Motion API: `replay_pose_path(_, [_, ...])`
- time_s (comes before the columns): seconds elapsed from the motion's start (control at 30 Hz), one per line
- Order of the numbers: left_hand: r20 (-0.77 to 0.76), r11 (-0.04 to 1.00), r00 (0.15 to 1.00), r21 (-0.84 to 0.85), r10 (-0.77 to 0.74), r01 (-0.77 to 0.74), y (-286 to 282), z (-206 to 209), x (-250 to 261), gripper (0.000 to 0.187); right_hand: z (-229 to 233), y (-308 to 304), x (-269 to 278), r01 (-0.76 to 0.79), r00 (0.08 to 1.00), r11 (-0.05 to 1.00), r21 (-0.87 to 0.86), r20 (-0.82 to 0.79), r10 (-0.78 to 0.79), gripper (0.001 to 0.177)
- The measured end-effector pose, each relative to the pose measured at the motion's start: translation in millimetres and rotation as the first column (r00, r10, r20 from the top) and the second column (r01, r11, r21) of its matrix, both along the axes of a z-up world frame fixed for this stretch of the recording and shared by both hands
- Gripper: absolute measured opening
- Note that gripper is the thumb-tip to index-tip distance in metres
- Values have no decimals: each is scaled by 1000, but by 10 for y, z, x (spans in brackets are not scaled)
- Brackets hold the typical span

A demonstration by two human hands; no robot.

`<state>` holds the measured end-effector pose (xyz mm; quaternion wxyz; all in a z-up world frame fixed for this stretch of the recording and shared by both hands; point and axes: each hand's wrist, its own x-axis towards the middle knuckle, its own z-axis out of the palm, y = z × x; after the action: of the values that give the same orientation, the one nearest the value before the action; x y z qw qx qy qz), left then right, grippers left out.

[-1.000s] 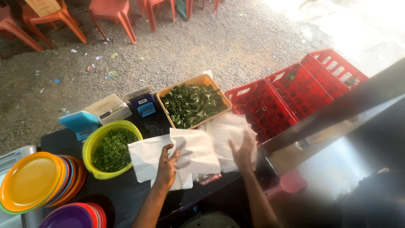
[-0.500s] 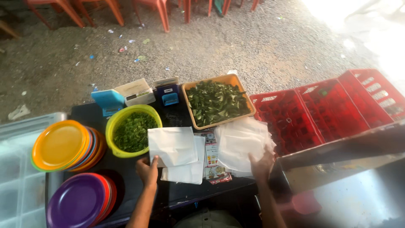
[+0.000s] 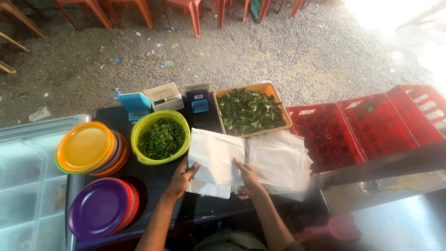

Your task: The person pours chopped greens into a wok, stirs them with a spatula, and then sorts and folds several paper squares on a counter.

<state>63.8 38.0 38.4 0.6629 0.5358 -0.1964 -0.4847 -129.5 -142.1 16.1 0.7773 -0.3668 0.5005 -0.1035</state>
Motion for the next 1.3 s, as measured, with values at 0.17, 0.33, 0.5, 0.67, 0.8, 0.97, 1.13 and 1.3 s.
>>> replay_pose_path(0.17, [727,932,664,94,175,-349,-65,-273,-40,71,-52,9,-71,113,865,989,93,480,-144,40])
replay_pose_path(0.33, [671,986,741,104,29,-133,-358,222,-602,78,-140,67,-18,-2,862,994,-110,503,58,41])
replay_pose_path(0.5, [543,946,838,296,-51,-134,-532,373,-531,52,-302,49,-15,-12,966,903,-429,230,122,41])
replay_pose_path(0.67, [317,889,892,221,323,-400,-109,557,148,37,-530,-274,-380,98,971,827,-553,234,42,50])
replay_pose_path(0.8, [-46,880,880,-31,473,-474,202,979,547,26,-705,-432,-358,-95,995,910,-403,-17,96,47])
replay_pose_path(0.97, [-92,913,910,-28,404,-408,199,884,440,21,-472,-212,-219,-32,990,533,-845,-101,-101,56])
replay_pose_path(1.13, [-84,960,958,-30,275,-278,-180,753,-9,20,135,125,56,157,872,972,-174,487,-54,53])
replay_pose_path(1.3, [13,972,974,53,227,-228,-485,604,-242,27,626,74,-72,312,885,866,-391,451,-115,39])
